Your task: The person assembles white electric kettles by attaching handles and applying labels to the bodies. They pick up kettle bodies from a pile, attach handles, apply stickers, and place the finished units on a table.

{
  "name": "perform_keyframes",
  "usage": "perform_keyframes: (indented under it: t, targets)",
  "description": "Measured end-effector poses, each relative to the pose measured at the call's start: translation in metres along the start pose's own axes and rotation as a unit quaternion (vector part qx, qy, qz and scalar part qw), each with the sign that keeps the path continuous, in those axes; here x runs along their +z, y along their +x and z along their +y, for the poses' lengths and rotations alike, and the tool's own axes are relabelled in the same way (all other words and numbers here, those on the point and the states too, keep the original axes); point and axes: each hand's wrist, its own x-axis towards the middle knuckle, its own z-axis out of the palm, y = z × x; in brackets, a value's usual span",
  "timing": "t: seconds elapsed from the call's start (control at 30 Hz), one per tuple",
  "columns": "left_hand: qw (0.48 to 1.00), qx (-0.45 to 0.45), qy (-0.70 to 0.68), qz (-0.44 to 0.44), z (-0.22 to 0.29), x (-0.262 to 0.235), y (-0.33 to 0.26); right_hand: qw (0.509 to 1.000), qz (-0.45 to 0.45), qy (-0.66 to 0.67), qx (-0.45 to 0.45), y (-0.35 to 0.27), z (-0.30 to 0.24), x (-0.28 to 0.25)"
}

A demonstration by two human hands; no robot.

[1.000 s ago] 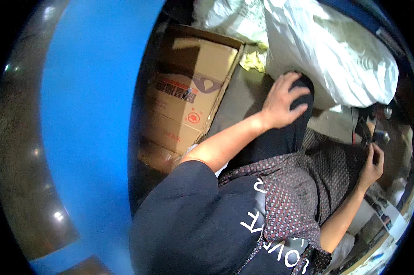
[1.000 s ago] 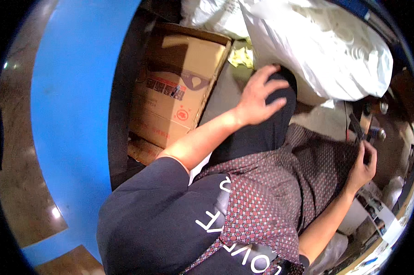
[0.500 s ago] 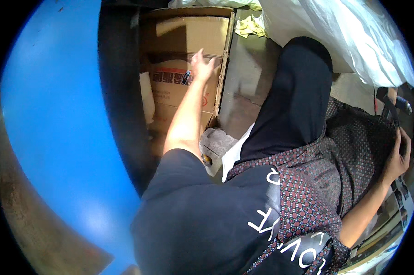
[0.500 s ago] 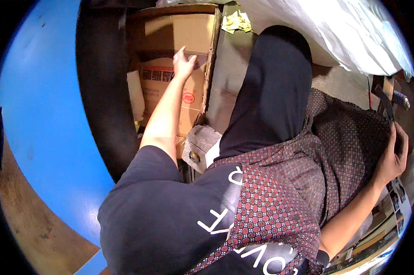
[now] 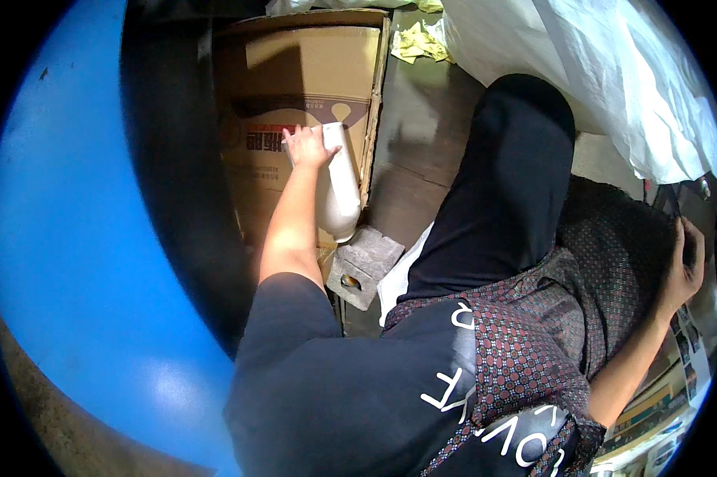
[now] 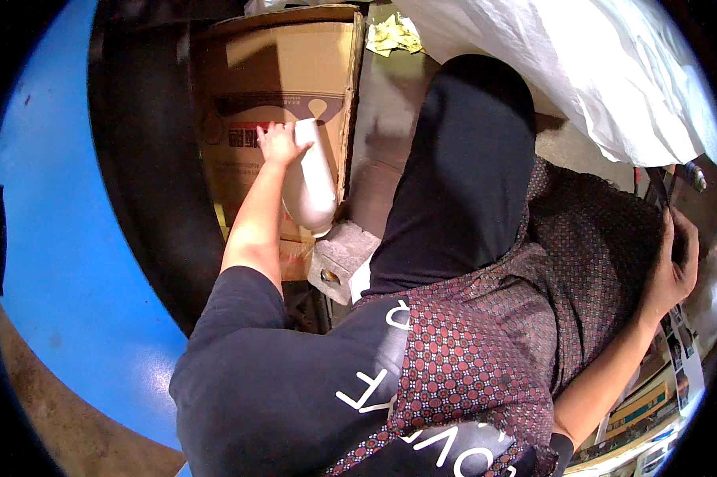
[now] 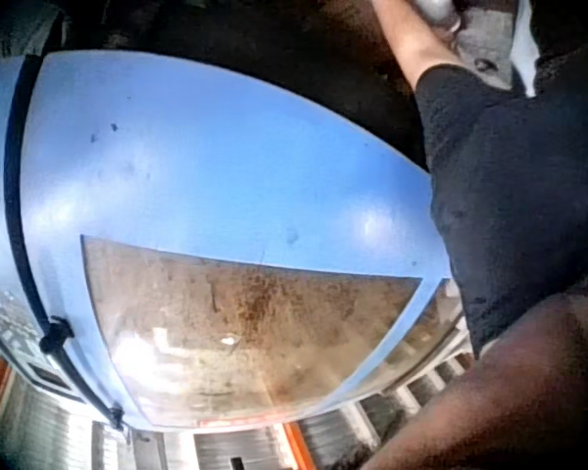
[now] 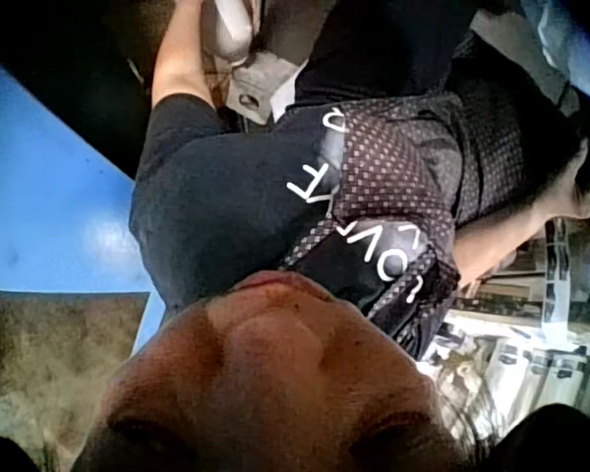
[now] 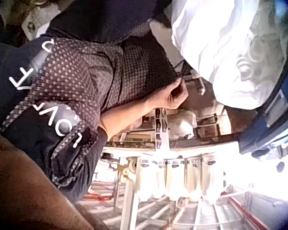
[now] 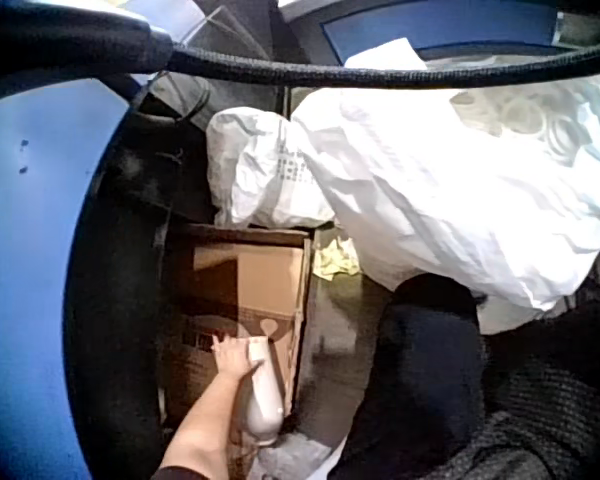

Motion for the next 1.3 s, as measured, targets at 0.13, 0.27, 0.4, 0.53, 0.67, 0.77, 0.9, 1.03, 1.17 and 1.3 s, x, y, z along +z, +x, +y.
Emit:
perform_keyframes:
  t: [0.13,0.27,0.4,0.53,0.67,0.77,0.9,1.03,1.17,1.3]
  targets:
    - [0.992,0.003,-0.127,0.006,-0.004,0.021,-0.004,1.000,0.011,0.012,0.025,-0.003,0.006,0.005]
    - [0.968,0.033,-0.193,0.160,-0.011,0.023,-0.032,0.989,0.078,0.109,0.057,0.001,-0.001,0.003]
    - [0.811,0.129,-0.330,0.465,-0.015,-0.116,-0.109,0.968,0.150,0.189,0.074,0.000,-0.008,0.000]
    - [0.583,0.319,-0.192,0.722,-0.017,-0.259,-0.231,0.858,0.239,0.445,0.093,-0.020,-0.029,-0.026]
    - [0.402,0.492,-0.109,0.764,0.043,-0.303,-0.356,0.768,-0.010,0.638,-0.056,-0.041,-0.144,-0.066]
    - [0.157,0.614,-0.030,0.773,0.098,-0.313,-0.395,0.793,-0.050,0.599,-0.096,-0.056,-0.159,-0.099]
    - [0.000,0.635,-0.017,0.772,0.131,-0.314,-0.413,0.898,0.163,0.349,-0.213,-0.088,-0.170,-0.128]
    - [0.092,0.664,-0.440,0.598,0.145,-0.284,-0.409,0.897,0.325,0.049,-0.296,-0.093,-0.165,-0.141]
    - [0.421,0.611,-0.452,0.494,0.143,-0.215,-0.377,0.882,0.136,0.049,-0.447,-0.095,-0.157,-0.121]
    - [0.560,0.567,-0.380,0.469,0.179,-0.159,-0.327,0.918,0.053,0.098,-0.381,-0.131,-0.145,-0.052]
